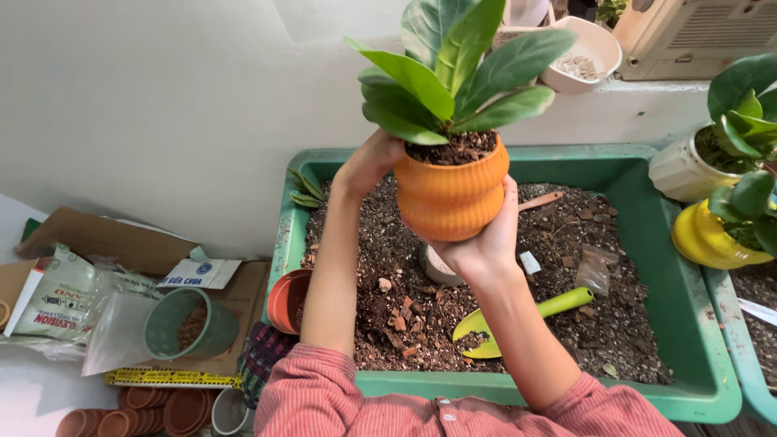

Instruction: The person repots a small Ficus plant into an orange pot. They place the plant in the pot, add soil using a green scoop, and gently press the soil around the base. The person repeatedly lifts and rotates the pot to check the fit and soil level.

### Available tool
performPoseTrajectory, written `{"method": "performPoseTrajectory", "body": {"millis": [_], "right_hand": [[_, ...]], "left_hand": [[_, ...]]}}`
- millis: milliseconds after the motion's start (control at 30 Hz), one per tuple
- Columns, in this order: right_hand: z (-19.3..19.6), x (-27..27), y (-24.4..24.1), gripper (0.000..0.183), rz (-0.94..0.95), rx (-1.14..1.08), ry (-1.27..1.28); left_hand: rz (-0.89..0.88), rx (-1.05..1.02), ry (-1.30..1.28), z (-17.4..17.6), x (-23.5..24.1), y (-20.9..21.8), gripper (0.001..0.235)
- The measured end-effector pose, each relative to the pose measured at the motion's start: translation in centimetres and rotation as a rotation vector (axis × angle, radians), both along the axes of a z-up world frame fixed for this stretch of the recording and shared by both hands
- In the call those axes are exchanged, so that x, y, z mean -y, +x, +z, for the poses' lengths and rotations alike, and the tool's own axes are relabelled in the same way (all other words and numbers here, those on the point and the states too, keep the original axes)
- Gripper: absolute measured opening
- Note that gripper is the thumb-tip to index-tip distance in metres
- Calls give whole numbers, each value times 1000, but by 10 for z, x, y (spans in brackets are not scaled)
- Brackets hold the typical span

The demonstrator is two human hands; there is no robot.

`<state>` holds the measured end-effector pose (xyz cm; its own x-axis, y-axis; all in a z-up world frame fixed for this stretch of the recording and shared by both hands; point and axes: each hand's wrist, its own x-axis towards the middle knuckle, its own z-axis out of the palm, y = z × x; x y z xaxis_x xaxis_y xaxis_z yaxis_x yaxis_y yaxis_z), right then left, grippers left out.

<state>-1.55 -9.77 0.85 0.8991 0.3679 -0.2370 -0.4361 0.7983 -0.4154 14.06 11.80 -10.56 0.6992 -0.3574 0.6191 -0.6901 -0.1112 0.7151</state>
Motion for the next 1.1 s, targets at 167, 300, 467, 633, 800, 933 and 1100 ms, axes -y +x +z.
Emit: {"method": "performPoseTrajectory", "body": {"millis": [167,300,467,633,800,933,1100], "right_hand": [[-1,2,-9,67,85,-74,-13],[-5,1,-13,66,152,-35,-15],[-11,-5,-18,67,168,-45,-17],[-21,-12,-15,59,112,-137,-12],[-31,-20,-12,57,68,-126,-44],[-39,-25,-5,55,-21,-88,-18],[-41,-28,18,54,-136,0,4]], "left_hand": [[-538,-575,-846,-25,2,16,31],[-158,-518,-484,-36,3,30,27],[-40,51,-20,-43,-14,48,27],[57,-64,-118,-54,-22,38,29],[157,-88,-155,-64,-23,14,32],[247,-31,-100,-49,-20,3,36],[457,-168,-286,-1,11,-53,41]]}}
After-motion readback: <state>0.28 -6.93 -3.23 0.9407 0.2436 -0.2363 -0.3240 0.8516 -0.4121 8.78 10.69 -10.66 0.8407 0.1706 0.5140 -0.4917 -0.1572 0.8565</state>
